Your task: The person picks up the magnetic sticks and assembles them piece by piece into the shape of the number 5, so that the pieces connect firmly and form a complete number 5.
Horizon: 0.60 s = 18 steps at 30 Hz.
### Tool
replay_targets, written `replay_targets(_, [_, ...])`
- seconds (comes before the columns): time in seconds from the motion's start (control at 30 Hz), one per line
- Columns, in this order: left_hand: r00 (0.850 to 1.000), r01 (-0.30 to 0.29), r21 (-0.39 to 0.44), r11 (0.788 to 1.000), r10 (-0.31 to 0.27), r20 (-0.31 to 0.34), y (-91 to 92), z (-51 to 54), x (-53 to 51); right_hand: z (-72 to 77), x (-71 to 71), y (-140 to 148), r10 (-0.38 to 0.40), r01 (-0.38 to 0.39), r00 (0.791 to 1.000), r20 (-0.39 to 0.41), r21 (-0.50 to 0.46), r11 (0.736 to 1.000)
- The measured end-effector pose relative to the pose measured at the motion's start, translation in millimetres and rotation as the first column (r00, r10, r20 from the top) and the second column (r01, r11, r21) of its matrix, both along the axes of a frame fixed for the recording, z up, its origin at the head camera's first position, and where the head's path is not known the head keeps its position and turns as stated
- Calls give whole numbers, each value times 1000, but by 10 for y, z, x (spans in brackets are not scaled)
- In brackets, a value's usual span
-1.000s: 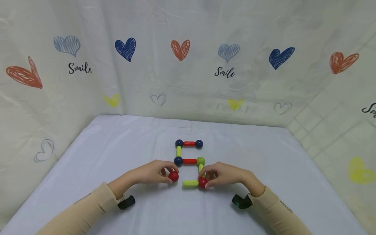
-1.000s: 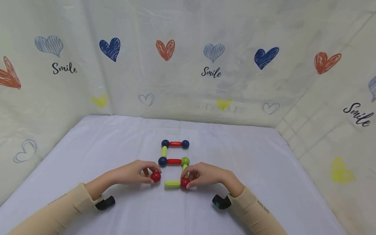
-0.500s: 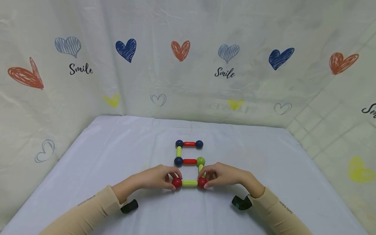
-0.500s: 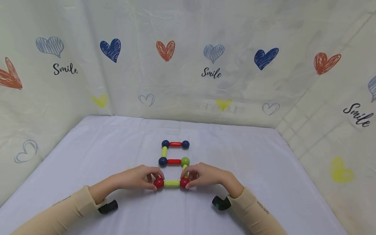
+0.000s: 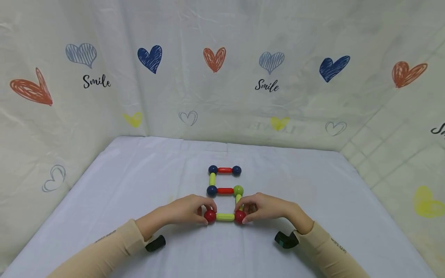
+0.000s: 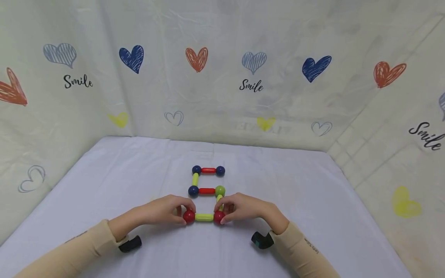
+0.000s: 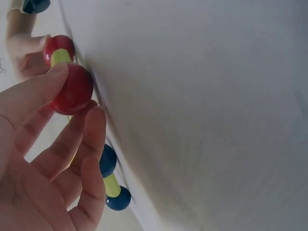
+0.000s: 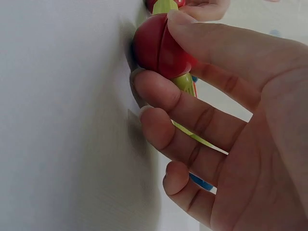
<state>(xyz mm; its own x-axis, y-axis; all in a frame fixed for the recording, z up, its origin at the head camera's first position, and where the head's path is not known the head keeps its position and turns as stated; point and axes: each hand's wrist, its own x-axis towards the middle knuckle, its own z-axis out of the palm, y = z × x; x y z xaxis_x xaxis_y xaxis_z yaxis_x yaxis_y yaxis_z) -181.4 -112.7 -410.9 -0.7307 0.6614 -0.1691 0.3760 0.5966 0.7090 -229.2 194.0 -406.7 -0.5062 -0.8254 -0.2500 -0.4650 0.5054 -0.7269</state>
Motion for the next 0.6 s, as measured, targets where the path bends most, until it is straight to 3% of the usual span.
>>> replay_targets(0.6, [1000,-9,-28,1000,9,6,53,41,31,11,-5,74,5,-5,1000,-7,-14,1000])
